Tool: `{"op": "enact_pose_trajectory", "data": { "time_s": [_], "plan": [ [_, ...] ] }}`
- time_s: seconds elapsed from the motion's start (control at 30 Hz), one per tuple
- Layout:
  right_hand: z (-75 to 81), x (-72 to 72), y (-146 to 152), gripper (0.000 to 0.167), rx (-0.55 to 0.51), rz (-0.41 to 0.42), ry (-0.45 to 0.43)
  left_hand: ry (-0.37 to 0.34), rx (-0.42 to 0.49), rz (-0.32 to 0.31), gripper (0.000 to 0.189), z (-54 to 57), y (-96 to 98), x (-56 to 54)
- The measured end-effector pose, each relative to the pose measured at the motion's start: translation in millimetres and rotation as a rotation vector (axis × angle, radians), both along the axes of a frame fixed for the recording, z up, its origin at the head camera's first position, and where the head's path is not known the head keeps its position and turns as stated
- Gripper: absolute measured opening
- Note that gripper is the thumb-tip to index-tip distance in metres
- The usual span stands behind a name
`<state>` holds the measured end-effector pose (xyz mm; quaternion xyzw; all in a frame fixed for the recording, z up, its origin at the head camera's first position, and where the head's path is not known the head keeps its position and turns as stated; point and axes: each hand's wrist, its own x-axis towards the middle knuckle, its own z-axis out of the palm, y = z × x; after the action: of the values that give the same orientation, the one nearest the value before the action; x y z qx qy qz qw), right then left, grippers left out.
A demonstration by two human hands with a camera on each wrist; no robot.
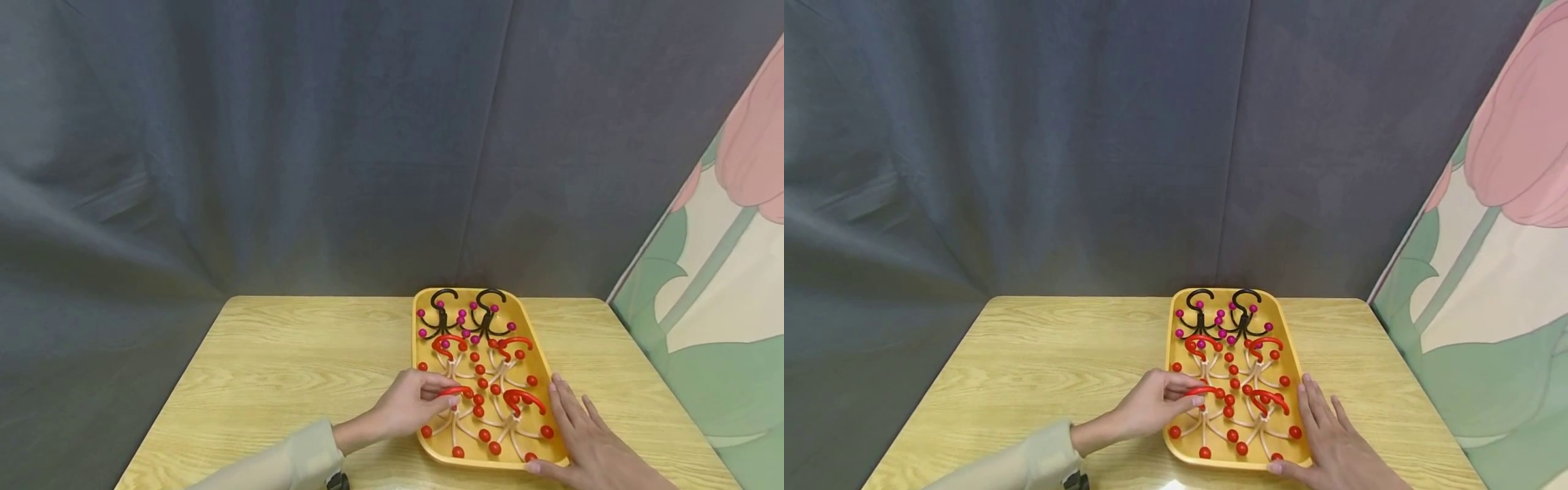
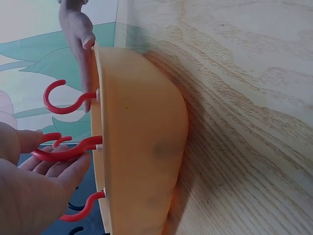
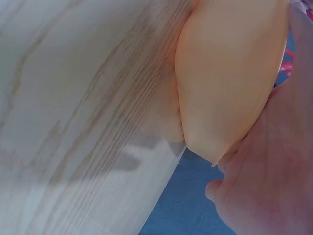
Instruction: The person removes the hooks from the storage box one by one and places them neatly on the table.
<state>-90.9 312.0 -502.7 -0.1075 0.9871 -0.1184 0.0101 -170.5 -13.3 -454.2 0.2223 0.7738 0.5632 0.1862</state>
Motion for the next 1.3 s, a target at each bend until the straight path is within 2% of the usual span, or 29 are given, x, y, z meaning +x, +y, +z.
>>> {"op": "enact_pose_trajectory", "data": {
  "time_s": [0.27,0.47,0.7,0.87,1.07,1.3],
  "plan": [
    [-0.9,-0.5,-1.7,0.127,-0.057,-0.039,-0.064,-0.016,0.041,0.011,0.023,-4.2,2.3,-0.3],
    [-0.2,1.4,-4.4,0.129,-0.013,-0.071,-0.082,-0.016,0.057,0.010,0.025,-8.6,3.1,-1.8],
    [2.4,-1.9,-2.9,0.126,0.007,-0.056,-0.077,0.001,0.062,0.013,0.026,-9.1,2.0,-2.6],
    [3.0,-2.8,-3.6,0.126,-0.004,-0.050,-0.068,0.032,0.058,0.003,0.024,-9.9,0.5,-4.6],
    [3.7,-1.0,-3.4,0.127,-0.026,-0.060,-0.080,0.104,0.029,-0.019,0.025,-9.2,0.0,-5.4],
    [1.8,1.3,-3.0,0.127,-0.026,-0.053,-0.059,0.125,0.031,-0.019,0.023,-9.6,0.3,-5.3]
  ]
}}
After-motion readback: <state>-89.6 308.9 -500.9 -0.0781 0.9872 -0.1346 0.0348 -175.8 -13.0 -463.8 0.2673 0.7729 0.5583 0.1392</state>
